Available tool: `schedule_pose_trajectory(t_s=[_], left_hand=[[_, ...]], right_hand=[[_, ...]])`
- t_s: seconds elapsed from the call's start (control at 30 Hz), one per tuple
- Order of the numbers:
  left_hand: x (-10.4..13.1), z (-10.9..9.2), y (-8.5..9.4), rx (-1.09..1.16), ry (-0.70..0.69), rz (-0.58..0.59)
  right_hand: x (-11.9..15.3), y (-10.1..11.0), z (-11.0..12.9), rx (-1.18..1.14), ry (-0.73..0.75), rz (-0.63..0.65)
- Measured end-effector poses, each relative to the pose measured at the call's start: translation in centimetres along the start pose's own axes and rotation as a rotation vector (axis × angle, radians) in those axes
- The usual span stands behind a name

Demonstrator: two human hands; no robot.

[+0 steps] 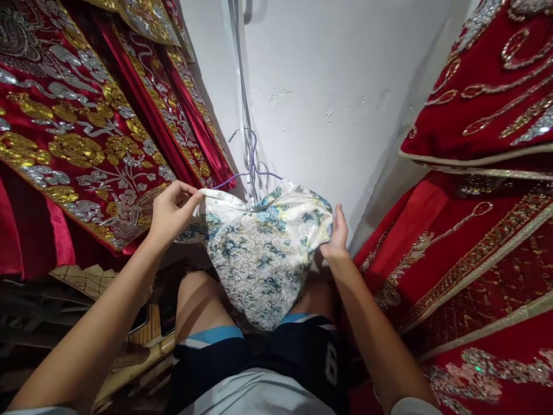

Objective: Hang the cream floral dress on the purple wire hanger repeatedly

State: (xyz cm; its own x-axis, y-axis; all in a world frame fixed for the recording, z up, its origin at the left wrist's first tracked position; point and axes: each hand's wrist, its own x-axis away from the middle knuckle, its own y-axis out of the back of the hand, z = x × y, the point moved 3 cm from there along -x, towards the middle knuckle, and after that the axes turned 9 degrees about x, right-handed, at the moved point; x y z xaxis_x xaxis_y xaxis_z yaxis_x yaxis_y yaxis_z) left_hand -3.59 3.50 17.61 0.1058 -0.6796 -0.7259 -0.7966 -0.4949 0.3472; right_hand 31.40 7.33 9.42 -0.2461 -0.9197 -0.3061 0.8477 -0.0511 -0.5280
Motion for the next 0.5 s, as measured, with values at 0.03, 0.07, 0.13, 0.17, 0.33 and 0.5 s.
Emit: schedule_pose_trajectory(t_s=[0.03,0.07,0.13,0.17,0.33,0.5], left_hand=[[-0.5,-0.3,-0.2,-0.020,-0.034,-0.026],[-1.2,-0.8,-0.5,-0.045,-0.073,-0.040],[-2.7,-1.8,-1.1,-0.087,-0.137,-0.018],[-3.5,-2.5,-1.5,-0.103,-0.163,0.012],[-4.8,-6.1,-3.5,-0.152,-0.293,0.125],[-1.4,-5.5,-5.7,0.024,-0.278,0.024]], right_hand=[[-0.4,0.1,0.4,0.022,0.008,-0.007],[-0.8,0.2,1.0,0.061,0.025,-0.013],[-1.3,0.2,2.6,0.142,0.069,-0.028],[-1.5,0.3,3.5,0.157,0.086,-0.052],[1.7,0.8,6.9,0.056,0.133,-0.135],[11.2,-1.4,5.1,0.314,0.140,0.299]])
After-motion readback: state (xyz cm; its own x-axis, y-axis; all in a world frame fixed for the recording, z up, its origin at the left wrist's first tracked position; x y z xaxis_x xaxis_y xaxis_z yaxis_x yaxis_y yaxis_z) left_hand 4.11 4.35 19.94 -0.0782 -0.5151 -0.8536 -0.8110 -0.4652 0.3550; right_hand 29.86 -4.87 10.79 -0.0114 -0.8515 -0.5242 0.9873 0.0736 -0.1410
